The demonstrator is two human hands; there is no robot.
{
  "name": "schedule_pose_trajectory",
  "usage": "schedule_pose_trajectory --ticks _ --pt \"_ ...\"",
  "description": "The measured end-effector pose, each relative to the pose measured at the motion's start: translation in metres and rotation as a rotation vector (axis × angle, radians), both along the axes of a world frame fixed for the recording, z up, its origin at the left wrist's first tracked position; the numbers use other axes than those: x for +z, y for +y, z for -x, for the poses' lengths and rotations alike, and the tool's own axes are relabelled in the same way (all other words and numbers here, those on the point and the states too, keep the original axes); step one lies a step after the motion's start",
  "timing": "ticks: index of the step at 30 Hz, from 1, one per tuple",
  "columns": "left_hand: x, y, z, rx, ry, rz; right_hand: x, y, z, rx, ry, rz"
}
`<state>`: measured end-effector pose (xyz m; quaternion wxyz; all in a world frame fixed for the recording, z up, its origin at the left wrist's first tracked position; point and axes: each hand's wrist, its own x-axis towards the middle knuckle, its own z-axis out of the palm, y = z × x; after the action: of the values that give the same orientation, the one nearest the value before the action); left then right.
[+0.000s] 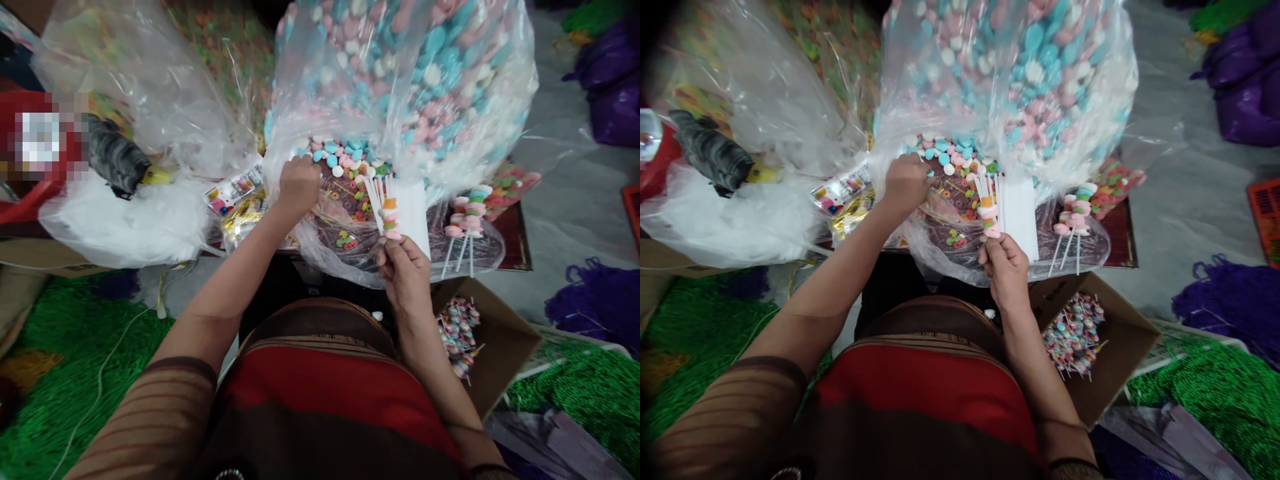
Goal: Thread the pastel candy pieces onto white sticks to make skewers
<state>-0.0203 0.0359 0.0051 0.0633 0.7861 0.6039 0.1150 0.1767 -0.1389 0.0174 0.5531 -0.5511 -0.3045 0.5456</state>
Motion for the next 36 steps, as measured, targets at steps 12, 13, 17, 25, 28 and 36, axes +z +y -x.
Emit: schedule_pose_trajectory --ticks 12,13,17,25,28,36 --pt "-0.007 0.029 0.001 -0.086 -0.300 0.063 -0.004 -0.005 -0.002 -0.028 0.023 0.015" --pt "-0.009 0.031 -0.002 -0.100 -0.309 0.067 -0.004 -0.005 -0.001 -0.021 0.023 0.012" --pt "-0.017 0.037 -0.018 -0.099 -0.250 0.103 -0.003 -0.006 0.000 -0.023 0.028 0.016" --pt "-0.015 0.024 -0.029 -0.071 -0.040 0.074 -0.004 -0.006 0.000 -0.034 0.044 0.003" --pt "-0.007 0.013 -0.023 -0.063 -0.196 0.084 0.000 0.001 0.001 -0.036 0.039 -0.009" --pt "0.031 -0.050 -0.025 0.014 -1.298 0.690 0.013 0.038 0.006 -0.106 -0.050 -0.097"
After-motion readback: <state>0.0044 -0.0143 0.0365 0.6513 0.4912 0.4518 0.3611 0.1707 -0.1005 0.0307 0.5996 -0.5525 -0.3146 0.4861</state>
